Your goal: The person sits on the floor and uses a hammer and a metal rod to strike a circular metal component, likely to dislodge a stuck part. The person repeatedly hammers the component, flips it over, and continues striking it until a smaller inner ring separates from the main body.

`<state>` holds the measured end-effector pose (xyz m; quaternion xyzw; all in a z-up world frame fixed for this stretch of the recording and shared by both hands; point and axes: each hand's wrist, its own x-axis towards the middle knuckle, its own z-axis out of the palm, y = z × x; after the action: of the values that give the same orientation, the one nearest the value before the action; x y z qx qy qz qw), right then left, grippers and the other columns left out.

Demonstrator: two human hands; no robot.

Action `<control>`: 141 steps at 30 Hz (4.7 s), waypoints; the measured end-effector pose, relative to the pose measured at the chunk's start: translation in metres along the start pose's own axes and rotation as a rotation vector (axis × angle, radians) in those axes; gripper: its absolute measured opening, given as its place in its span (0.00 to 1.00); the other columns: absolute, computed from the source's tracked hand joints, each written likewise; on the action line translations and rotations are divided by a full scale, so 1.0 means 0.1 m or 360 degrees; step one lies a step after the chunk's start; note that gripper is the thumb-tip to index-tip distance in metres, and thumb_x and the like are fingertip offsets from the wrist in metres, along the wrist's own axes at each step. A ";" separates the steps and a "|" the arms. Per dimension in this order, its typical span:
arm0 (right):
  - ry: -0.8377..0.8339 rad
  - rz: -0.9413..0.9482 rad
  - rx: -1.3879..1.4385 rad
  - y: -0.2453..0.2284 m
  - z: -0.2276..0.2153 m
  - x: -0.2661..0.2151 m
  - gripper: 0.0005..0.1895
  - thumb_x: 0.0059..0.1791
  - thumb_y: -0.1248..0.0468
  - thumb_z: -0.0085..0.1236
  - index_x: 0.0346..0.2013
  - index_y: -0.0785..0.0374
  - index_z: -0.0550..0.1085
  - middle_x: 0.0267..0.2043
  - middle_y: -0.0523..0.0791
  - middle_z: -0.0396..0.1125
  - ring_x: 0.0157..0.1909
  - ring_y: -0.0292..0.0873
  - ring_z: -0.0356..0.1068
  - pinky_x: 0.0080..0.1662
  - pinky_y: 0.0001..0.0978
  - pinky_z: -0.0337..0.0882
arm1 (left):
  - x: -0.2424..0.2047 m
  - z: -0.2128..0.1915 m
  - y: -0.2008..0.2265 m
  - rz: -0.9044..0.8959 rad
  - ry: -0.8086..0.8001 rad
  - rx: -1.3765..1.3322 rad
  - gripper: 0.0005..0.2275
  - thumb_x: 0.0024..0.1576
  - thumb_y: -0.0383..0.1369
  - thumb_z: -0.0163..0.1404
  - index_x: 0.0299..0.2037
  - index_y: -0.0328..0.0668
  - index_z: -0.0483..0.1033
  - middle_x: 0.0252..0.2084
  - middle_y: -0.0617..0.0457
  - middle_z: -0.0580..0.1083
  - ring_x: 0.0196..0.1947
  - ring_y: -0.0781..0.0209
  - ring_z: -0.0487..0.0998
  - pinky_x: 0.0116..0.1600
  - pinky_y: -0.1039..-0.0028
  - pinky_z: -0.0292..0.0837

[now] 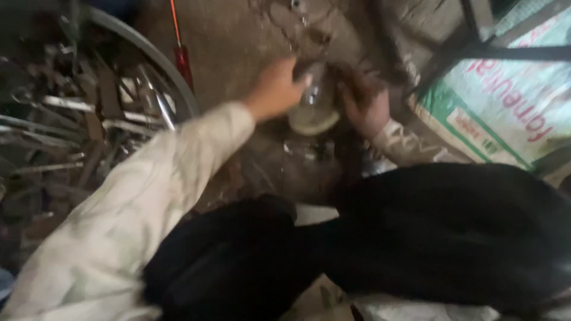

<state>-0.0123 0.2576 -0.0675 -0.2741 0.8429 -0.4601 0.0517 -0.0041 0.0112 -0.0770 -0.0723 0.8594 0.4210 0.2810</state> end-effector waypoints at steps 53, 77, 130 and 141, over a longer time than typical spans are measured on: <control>-0.0057 0.0334 -0.0581 1.16 0.33 0.15 0.19 0.58 0.62 0.56 0.64 0.59 0.72 0.33 0.54 0.75 0.30 0.59 0.75 0.34 0.49 0.77 | 1.04 0.70 -0.38 -0.0340 0.0826 0.0005 0.28 0.46 0.41 0.68 0.57 0.42 0.75 0.43 0.44 0.81 0.44 0.45 0.83 0.48 0.61 0.77; -0.0411 0.0133 -0.0796 1.46 -0.04 -0.75 0.14 0.57 0.62 0.54 0.54 0.61 0.79 0.60 0.53 0.67 0.65 0.60 0.61 0.64 0.56 0.63 | 1.12 0.71 -0.35 -0.0290 0.0897 0.0010 0.36 0.42 0.45 0.71 0.57 0.30 0.73 0.44 0.35 0.79 0.46 0.41 0.82 0.52 0.61 0.77; -0.0289 0.0106 -0.1105 1.49 0.51 0.23 0.41 0.52 0.63 0.57 0.79 0.46 0.55 0.32 0.51 0.73 0.23 0.56 0.71 0.26 0.48 0.70 | 0.54 0.69 -0.14 0.0670 0.0908 -0.0988 0.09 0.69 0.24 0.45 0.55 0.39 0.75 0.55 0.52 0.80 0.57 0.63 0.80 0.63 0.75 0.75; -0.0233 0.0130 -0.0982 1.23 0.46 0.28 0.35 0.55 0.63 0.56 0.77 0.50 0.60 0.35 0.53 0.73 0.27 0.58 0.73 0.28 0.51 0.71 | 0.51 0.69 -0.07 0.0654 0.0898 -0.0895 0.07 0.69 0.24 0.45 0.53 0.41 0.75 0.56 0.54 0.80 0.58 0.61 0.82 0.63 0.72 0.77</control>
<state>-0.0719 0.2615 -0.1883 -0.2751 0.9470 -0.1595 0.0452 -0.0148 0.0653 -0.1430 -0.0858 0.7510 0.6493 -0.0844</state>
